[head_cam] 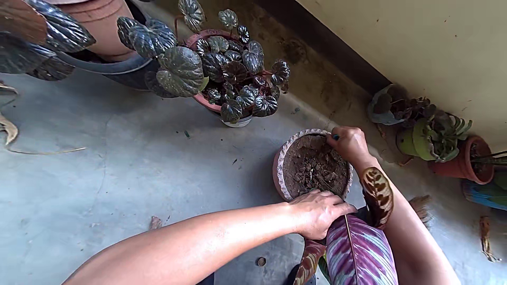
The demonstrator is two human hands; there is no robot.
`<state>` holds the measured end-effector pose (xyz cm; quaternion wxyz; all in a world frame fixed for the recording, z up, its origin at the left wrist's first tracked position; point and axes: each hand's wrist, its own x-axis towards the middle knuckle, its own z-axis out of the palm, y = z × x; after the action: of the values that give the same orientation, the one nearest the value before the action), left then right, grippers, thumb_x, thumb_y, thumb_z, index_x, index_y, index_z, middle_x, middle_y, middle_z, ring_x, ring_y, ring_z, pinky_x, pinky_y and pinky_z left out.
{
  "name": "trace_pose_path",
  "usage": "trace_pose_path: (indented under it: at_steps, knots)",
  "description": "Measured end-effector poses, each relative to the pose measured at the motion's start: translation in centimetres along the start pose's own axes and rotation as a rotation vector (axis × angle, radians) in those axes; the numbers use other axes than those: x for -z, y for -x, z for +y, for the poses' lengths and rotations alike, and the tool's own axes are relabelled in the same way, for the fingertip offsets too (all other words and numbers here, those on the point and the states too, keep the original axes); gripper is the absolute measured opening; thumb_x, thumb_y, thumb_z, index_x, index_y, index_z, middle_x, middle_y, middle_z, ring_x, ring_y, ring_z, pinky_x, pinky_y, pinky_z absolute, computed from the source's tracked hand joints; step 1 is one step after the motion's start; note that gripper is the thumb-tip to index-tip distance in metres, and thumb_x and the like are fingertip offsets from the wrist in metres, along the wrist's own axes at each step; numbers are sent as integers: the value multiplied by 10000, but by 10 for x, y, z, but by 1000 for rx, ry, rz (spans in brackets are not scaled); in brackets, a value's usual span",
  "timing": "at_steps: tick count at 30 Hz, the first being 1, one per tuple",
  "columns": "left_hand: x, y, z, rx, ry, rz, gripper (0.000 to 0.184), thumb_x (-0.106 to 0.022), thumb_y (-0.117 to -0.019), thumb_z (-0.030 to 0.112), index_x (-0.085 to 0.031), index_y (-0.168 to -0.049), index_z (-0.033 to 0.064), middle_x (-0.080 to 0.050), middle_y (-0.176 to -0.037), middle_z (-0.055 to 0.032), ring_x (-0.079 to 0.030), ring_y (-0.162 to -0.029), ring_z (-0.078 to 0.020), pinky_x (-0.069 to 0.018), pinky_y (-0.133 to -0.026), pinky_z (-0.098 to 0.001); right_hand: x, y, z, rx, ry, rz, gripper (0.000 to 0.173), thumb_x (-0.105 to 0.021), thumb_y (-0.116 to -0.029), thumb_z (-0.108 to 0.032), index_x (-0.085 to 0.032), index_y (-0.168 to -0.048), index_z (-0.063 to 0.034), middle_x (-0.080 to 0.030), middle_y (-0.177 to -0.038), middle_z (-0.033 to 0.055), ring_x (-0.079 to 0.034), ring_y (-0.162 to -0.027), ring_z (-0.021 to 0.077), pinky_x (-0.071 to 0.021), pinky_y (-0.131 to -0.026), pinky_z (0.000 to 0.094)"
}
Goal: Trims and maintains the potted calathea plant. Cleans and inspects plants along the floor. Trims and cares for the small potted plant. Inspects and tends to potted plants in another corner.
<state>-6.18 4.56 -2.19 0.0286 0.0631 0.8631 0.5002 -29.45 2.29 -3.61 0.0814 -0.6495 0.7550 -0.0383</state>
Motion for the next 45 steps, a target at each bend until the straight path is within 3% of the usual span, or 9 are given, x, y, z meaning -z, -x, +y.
trace_pose_path:
  at_steps: [6,11,17,22,27,32,38,41,45]
  knots:
    - [7,5,-1,20,22,17,740,-697,-834,-18,-479,-1519,156,-577,-1434,-156,-501,-1386,-350,-406,-1130,-531,56,3,-7,-11,3,115,312,-653,-972,-246,-676,-797,12,-667,-737,183,-667,-704,349,-498,-633,564]
    - [3,3,0,6,-12,11,703,-695,-839,-4,-495,-1498,134,-593,-1398,-178,-519,-1362,-363,-419,-1123,-519,9,-6,-12,-109,-41,23,290,-654,-963,-237,-657,-778,-13,-651,-713,171,-662,-702,362,-491,-633,576]
    - [6,6,2,53,-12,-11,737,-713,-838,2,-474,-1521,143,-553,-1458,-173,-486,-1400,-356,-397,-1149,-514,60,-9,-30,-34,-10,35,275,-654,-964,-246,-698,-830,-9,-675,-736,179,-675,-709,363,-505,-641,596]
    - [7,6,4,68,-37,-15,715,-701,-840,-14,-482,-1507,127,-564,-1431,-194,-504,-1378,-369,-413,-1135,-519,23,-18,-39,-44,-2,-14,295,-628,-963,-223,-619,-748,-21,-626,-682,163,-654,-680,360,-482,-603,568]
    - [9,8,6,68,-29,-3,749,-724,-841,-6,-466,-1529,140,-555,-1447,-185,-496,-1387,-365,-412,-1137,-519,63,-12,-46,-49,-19,62,297,-647,-966,-262,-682,-812,-11,-653,-708,166,-657,-682,344,-497,-623,572]
    - [10,13,11,74,-61,-30,658,-734,-849,43,-500,-1463,65,-558,-1422,-217,-500,-1371,-391,-414,-1123,-535,6,-21,-56,-78,23,-90,263,-613,-967,-227,-659,-809,-22,-676,-764,192,-695,-782,410,-514,-664,612]
    - [10,19,8,69,-13,-10,701,-735,-828,-2,-510,-1480,122,-557,-1440,-177,-487,-1392,-365,-413,-1130,-534,51,-5,-73,22,-12,-13,287,-638,-985,-207,-633,-768,-19,-625,-690,166,-641,-657,350,-483,-580,546]
    - [10,19,9,91,-35,-55,724,-752,-815,25,-490,-1484,111,-544,-1436,-192,-483,-1383,-382,-414,-1119,-543,19,-11,-72,52,-51,73,255,-646,-946,-196,-653,-758,-25,-632,-673,147,-643,-638,331,-487,-580,539]
    - [6,15,11,67,-48,-35,714,-741,-823,-2,-498,-1484,116,-554,-1429,-189,-494,-1376,-382,-435,-1104,-543,28,-8,-70,81,-14,-77,275,-641,-946,-226,-629,-759,-25,-633,-689,159,-663,-686,364,-497,-607,580]
